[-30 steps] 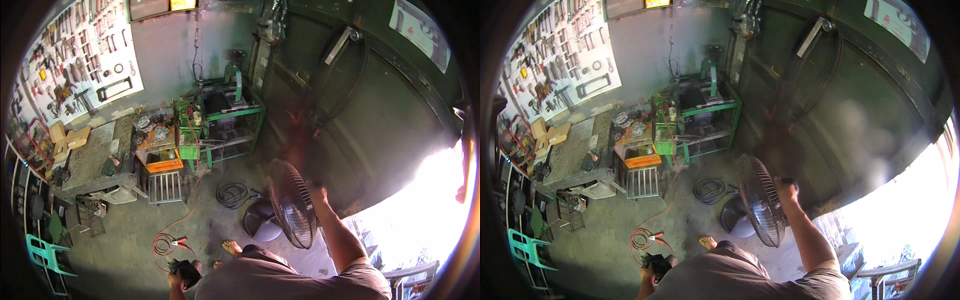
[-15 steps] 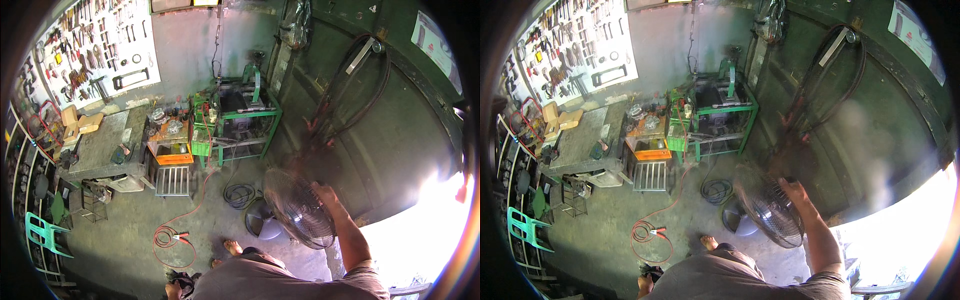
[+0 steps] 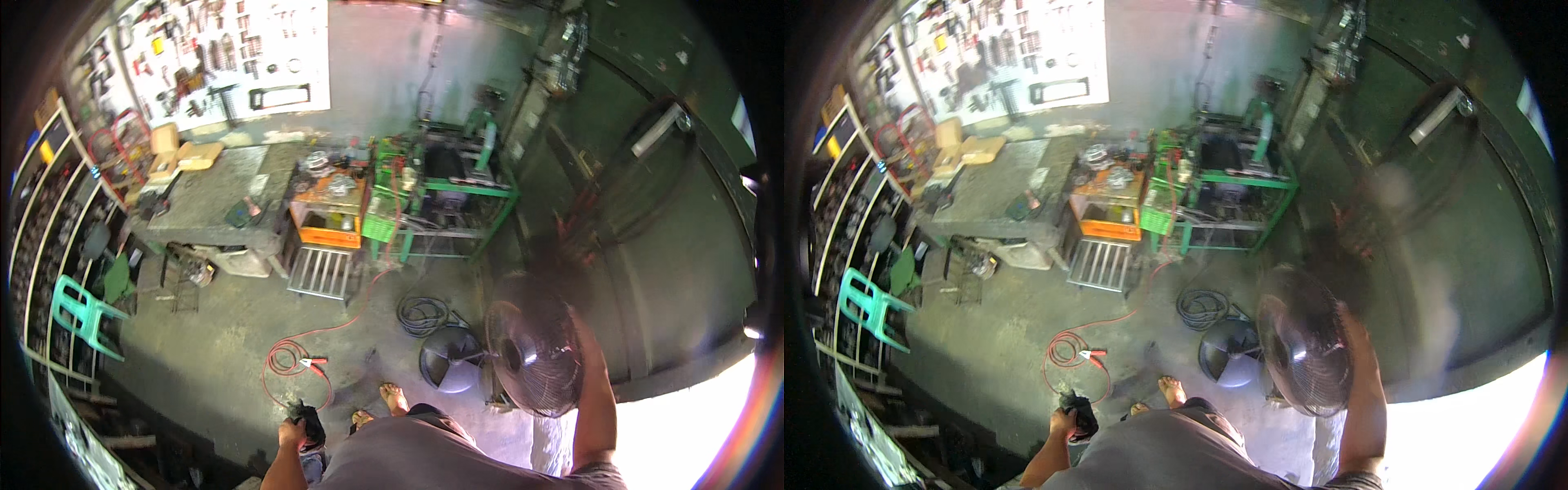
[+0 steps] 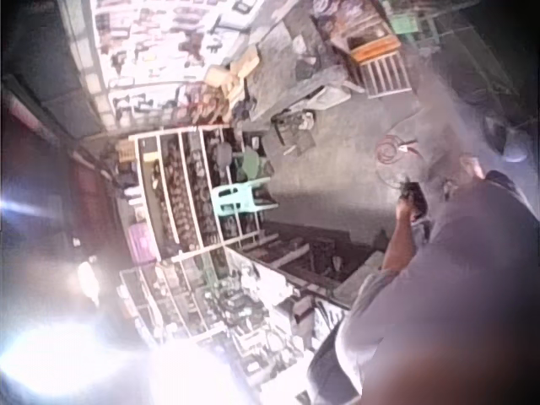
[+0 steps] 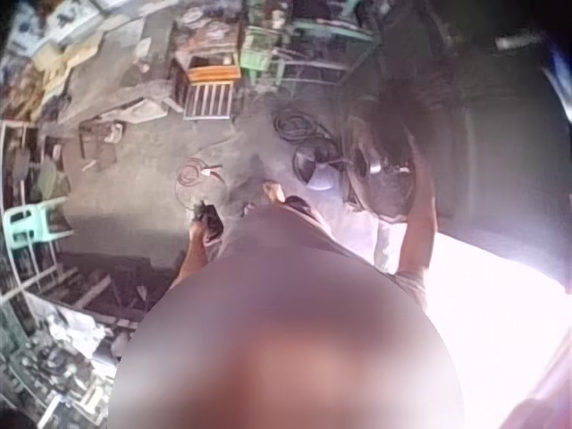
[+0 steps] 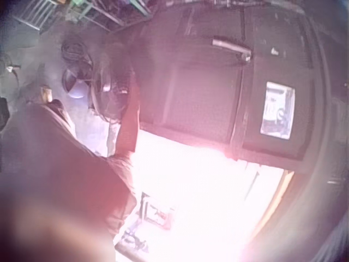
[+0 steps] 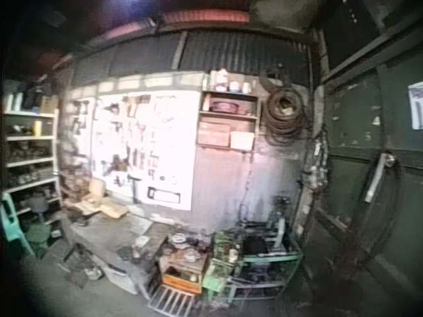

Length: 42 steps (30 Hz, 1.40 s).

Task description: The person walks to a workbench in a workshop and uses a screwdriver to adjust a small mechanical component. They briefly leave the bench to retrieve a rag, then return to continue manipulating the part with the screwdriver.

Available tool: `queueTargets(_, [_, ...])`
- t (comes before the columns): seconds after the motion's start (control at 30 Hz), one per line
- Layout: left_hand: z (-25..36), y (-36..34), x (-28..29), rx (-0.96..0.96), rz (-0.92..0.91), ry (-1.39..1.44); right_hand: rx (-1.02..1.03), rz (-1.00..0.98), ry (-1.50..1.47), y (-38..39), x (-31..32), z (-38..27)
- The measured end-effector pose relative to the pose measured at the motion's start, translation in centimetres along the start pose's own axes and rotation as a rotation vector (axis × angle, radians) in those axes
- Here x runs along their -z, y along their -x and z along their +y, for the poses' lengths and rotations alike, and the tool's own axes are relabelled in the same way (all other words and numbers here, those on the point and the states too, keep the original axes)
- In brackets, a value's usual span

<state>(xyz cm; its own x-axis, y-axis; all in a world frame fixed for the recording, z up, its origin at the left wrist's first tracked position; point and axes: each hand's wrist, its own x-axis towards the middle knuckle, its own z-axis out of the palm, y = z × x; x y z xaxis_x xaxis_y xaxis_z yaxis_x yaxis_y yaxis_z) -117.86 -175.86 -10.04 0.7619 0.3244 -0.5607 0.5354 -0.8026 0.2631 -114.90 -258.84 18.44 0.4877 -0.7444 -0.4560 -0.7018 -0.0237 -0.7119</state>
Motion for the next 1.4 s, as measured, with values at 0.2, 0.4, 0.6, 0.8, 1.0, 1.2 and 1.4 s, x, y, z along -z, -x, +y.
queueTargets(0.2, [0.2, 1.2, -0.4, 0.041, -0.088, 0.002, -0.025, -0.222, 0.006, 1.0, 1.6, -2.1])
queueTargets(0.4, [0.3, 1.2, 0.4, 0.114, -0.058, 0.073, 0.264, -0.023, 0.439, 3.3, 1.3, -10.2])
queueTargets(0.6, [1.2, 1.2, 2.7, 0.157, -0.008, 0.212, 0.982, -0.039, 0.653, 9.8, -4.2, -24.5])
queueTargets(0.8, [6.0, 1.8, 9.7, 0.110, 0.110, 0.408, 1.172, -0.463, 0.900, 12.8, -18.2, -34.5])
queueTargets(1.0, [8.9, 4.5, 18.7, -0.242, 0.099, 0.467, 1.177, -0.932, 0.947, 17.7, -42.7, -27.9])
queueTargets(1.2, [4.5, 3.1, 23.8, -0.512, 0.216, 0.556, 0.570, -1.571, 0.471, 35.8, -64.1, -14.3])
queueTargets(1.4, [-8.1, 2.2, 34.2, -0.481, 0.276, 0.654, 0.469, -1.653, 0.297, 50.0, -74.8, -16.4])
